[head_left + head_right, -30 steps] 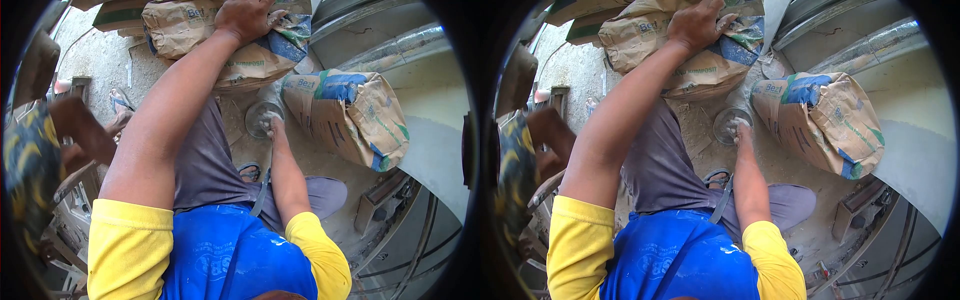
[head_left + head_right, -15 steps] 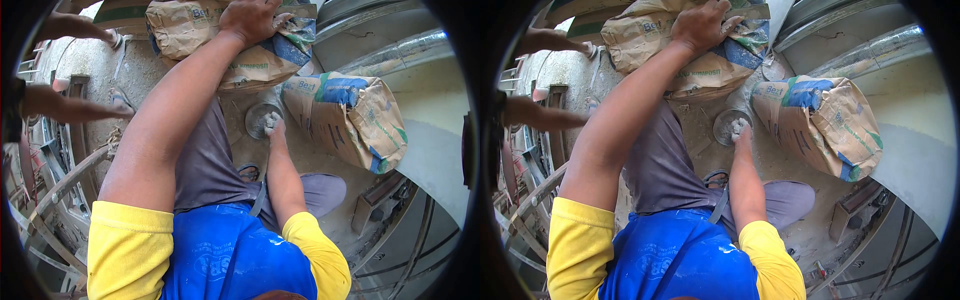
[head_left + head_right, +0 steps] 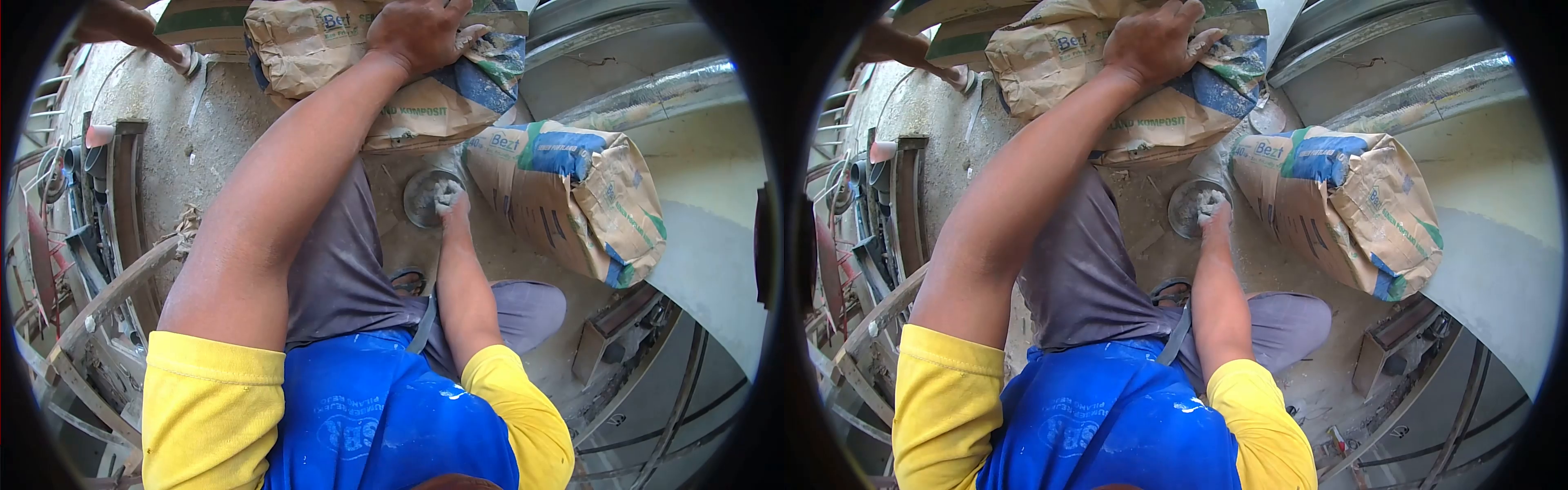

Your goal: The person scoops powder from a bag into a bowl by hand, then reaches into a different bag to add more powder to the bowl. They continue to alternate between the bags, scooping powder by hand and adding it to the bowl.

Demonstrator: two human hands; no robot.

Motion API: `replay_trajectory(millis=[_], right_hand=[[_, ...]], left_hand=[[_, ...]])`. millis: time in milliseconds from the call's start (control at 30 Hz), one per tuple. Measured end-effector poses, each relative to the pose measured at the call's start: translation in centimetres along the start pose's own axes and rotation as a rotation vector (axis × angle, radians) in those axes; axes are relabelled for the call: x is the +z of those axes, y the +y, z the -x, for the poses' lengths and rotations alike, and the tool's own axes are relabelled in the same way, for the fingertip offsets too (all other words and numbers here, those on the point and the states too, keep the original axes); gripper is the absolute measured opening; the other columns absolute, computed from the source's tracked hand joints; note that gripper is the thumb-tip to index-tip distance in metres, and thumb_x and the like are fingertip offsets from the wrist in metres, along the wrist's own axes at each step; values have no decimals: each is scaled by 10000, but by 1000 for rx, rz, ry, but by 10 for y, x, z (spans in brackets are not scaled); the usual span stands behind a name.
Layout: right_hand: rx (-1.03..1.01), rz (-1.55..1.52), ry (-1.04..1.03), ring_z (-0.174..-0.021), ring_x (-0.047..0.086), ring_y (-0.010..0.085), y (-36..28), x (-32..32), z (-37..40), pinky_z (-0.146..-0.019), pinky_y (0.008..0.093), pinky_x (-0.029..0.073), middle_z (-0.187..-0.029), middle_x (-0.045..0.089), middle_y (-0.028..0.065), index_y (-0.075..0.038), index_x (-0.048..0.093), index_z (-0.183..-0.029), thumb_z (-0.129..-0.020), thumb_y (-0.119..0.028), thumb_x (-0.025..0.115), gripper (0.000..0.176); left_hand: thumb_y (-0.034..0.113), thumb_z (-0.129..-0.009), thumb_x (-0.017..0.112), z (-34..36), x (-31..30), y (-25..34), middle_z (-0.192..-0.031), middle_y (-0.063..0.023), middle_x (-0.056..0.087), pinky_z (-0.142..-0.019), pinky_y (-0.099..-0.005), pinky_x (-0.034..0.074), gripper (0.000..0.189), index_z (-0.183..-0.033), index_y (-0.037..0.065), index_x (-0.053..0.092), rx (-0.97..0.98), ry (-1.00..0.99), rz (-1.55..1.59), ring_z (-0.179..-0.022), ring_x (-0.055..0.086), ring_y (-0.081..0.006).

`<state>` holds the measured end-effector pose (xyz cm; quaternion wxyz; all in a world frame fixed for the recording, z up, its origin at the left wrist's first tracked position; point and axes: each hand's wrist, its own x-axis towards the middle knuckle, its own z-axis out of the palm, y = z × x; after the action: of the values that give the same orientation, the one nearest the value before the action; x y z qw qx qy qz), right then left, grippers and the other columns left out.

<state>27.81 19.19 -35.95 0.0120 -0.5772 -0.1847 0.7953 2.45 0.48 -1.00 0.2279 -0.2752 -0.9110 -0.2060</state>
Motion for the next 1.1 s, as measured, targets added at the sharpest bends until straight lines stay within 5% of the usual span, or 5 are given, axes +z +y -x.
replay_trajectory(millis=[533, 667, 733, 967, 1100], right_hand=[[-151, 58, 174, -607, 617, 219, 0, 0, 4, -544, 359, 570, -756, 630, 62, -64, 622, -868, -841, -49, 576, 55], [-120, 80, 59, -590, 620, 213, 7, 29, 40, -521, 354, 568, -797, 655, 81, -57, 641, -883, -834, -39, 570, 88], [-152, 263, -27, -715, 659, 258, 9, 32, 48, -641, 410, 589, -888, 686, 128, -26, 664, -987, -891, -30, 463, 224], [-97, 806, -195, -753, 683, 244, 11, 44, 71, -632, 377, 572, -870, 699, 124, -36, 697, -1008, -804, 0, 507, 282], [-270, 1255, -243, -700, 668, 234, 11, 40, 69, -627, 352, 548, -836, 703, 131, -8, 706, -994, -784, 13, 538, 269]], left_hand=[[472, -904, 567, -1, 2, 0, -770, -124, 622, -540, -421, 536, 384, -963, 93, 575, 10, 48, -26, -644, 660, -311], [470, -907, 563, -1, 1, -1, -764, -123, 621, -537, -420, 535, 380, -959, 94, 573, 13, 48, -26, -632, 657, -313], [464, -909, 560, -1, 2, -1, -766, -120, 616, -537, -420, 535, 371, -961, 97, 570, 18, 56, 1, -636, 656, -316], [444, -911, 559, 0, 3, -2, -784, -118, 612, -537, -426, 533, 350, -970, 99, 559, 26, 50, -27, -646, 655, -318], [435, -911, 560, 0, 4, -3, -792, -121, 616, -544, -433, 532, 340, -963, 99, 554, 27, 58, 7, -657, 657, -322]])
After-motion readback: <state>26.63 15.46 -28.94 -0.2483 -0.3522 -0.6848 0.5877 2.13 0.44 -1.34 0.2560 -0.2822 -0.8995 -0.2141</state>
